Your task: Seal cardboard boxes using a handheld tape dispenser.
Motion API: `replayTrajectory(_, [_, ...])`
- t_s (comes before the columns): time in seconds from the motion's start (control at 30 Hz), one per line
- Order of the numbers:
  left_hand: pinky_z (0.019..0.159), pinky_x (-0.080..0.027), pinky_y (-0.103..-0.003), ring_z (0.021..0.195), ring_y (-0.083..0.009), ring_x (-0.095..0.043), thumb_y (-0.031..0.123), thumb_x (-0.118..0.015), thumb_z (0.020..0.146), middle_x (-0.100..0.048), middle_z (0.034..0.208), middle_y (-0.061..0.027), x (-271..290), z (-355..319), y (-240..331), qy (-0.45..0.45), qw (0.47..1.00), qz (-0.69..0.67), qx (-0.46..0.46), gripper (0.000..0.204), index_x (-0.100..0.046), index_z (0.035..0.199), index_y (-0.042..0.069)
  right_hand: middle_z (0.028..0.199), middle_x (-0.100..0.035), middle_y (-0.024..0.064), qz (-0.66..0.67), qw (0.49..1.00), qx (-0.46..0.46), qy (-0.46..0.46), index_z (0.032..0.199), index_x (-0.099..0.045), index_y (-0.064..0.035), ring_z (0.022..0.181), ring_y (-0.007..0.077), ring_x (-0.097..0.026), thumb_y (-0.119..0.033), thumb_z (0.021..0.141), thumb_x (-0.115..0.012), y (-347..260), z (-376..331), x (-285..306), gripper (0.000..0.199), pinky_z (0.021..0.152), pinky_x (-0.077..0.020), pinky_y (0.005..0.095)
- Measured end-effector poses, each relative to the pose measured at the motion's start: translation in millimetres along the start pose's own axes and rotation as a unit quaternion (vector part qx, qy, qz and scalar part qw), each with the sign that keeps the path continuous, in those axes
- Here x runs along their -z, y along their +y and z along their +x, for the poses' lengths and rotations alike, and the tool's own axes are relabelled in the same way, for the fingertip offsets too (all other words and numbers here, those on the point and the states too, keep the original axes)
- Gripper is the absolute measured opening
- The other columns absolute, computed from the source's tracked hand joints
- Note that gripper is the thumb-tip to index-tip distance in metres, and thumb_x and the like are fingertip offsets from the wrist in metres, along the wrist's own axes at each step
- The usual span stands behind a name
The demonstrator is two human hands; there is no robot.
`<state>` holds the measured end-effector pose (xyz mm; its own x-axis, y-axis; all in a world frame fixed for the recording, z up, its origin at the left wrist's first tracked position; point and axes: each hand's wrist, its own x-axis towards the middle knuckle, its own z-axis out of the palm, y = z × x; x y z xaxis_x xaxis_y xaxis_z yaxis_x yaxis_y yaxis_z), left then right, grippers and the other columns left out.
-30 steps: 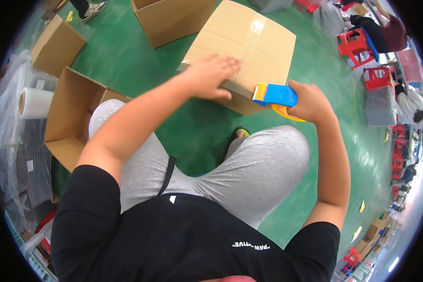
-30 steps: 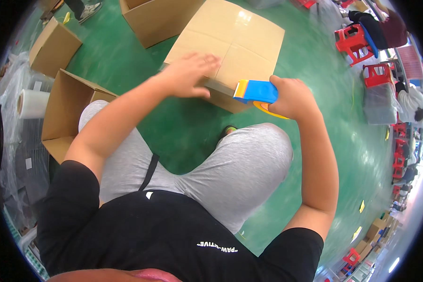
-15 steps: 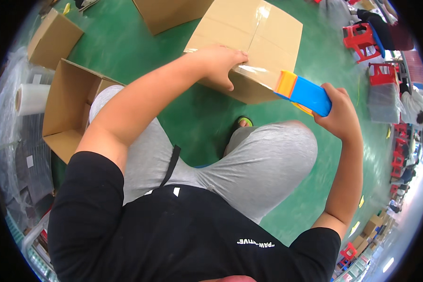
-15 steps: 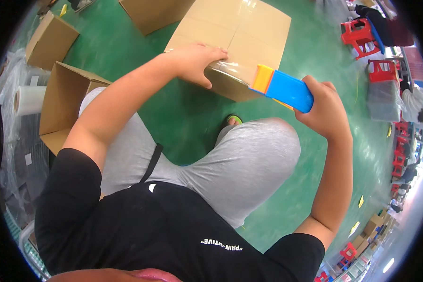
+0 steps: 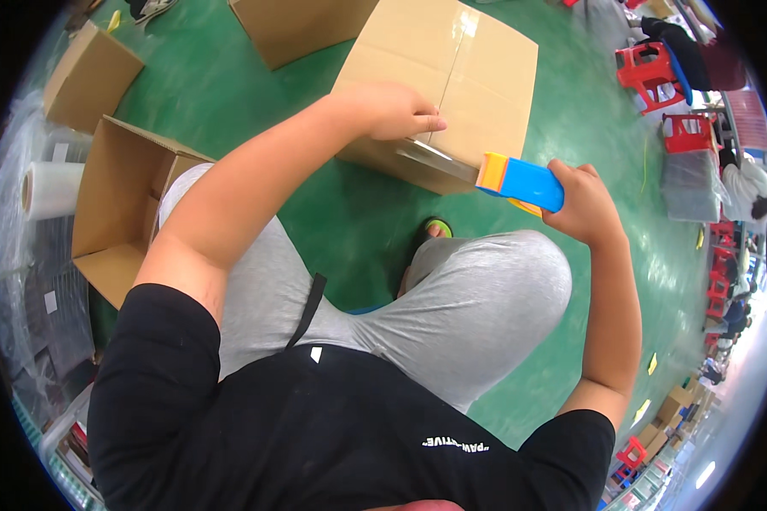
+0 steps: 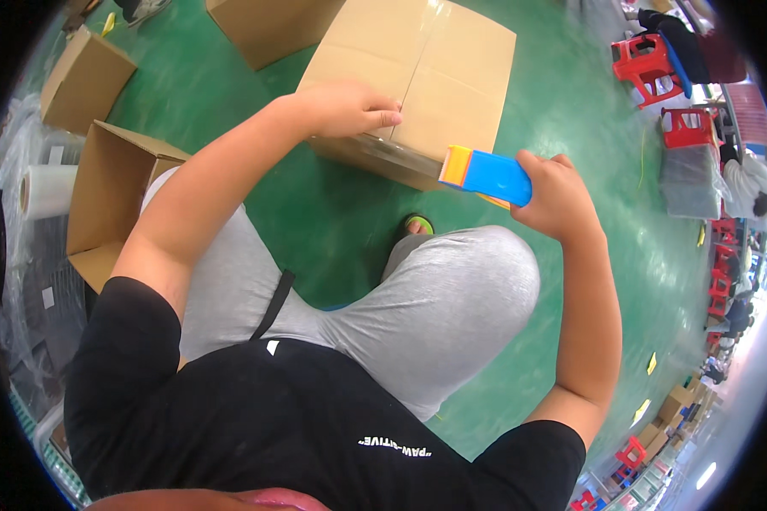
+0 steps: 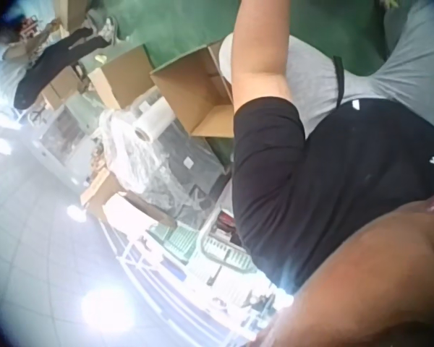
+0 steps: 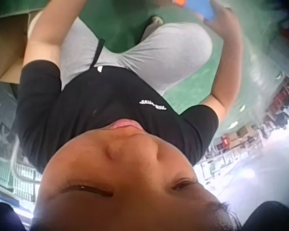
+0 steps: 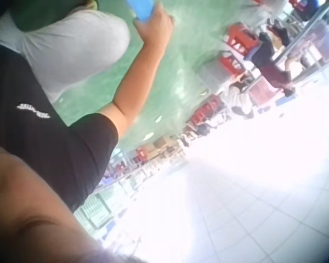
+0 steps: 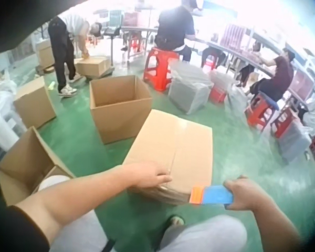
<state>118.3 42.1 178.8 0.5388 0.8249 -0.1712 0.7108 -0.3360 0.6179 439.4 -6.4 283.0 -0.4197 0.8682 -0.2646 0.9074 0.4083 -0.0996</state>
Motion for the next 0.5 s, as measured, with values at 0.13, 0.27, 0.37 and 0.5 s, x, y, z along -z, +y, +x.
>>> replayTrajectory(0.13, [0.089,-0.05,-0.047,0.099,-0.0319,-0.065,0.045,-0.047,0.098,-0.07,0.107,-0.0127,-8.2,13.8,28.6,-0.004,0.997,0.064,0.042,0.044,-0.068,0.113,0.01,0.08,-0.064,0.0159,-0.041,0.999,0.027,-0.005,0.089,-0.056,-0.0064,0.078,0.0377,-0.059,-0.014,0.061,-0.071,2.7,5.9,2.1,0.033,0.083,-0.0448,0.0409])
replayTrajectory(0.27, [0.086,-0.051,-0.047,0.098,-0.0318,-0.064,0.028,-0.054,0.087,-0.069,0.1,-0.0116,-71.0,48.5,32.0,0.251,0.958,0.139,-0.011,0.025,-0.07,0.096,0.01,0.08,-0.064,0.0127,0.007,0.997,0.067,0.025,0.09,-0.057,-0.0112,0.081,0.034,-0.062,-0.019,0.061,-0.072,17.1,-0.5,-5.1,0.033,0.083,-0.0432,0.041])
replayTrajectory(0.37, [0.101,-0.043,-0.049,0.12,-0.0307,-0.056,0.03,-0.053,0.089,-0.058,0.131,-0.0181,-97.6,59.2,4.0,0.239,0.933,0.271,0.003,0.044,-0.062,0.12,0.001,0.08,-0.066,0.012,0.001,0.995,0.094,0.032,0.093,-0.058,-0.0131,0.081,0.0349,-0.064,-0.03,0.066,-0.075,17.1,14.2,-27.3,0.036,0.082,-0.0455,0.0442])
replayTrajectory(0.5, [0.118,-0.022,-0.048,0.148,-0.0253,-0.025,0.041,-0.045,0.098,-0.026,0.16,-0.0121,-71.2,44.9,23.0,0.167,0.945,0.267,0.093,0.068,-0.026,0.153,0.006,0.08,-0.067,0.0094,0.012,0.997,0.079,0.024,0.093,-0.058,-0.0118,0.077,0.0331,-0.063,-0.028,0.066,-0.074,20.9,10.2,-22.1,0.035,0.083,-0.0454,0.0419])
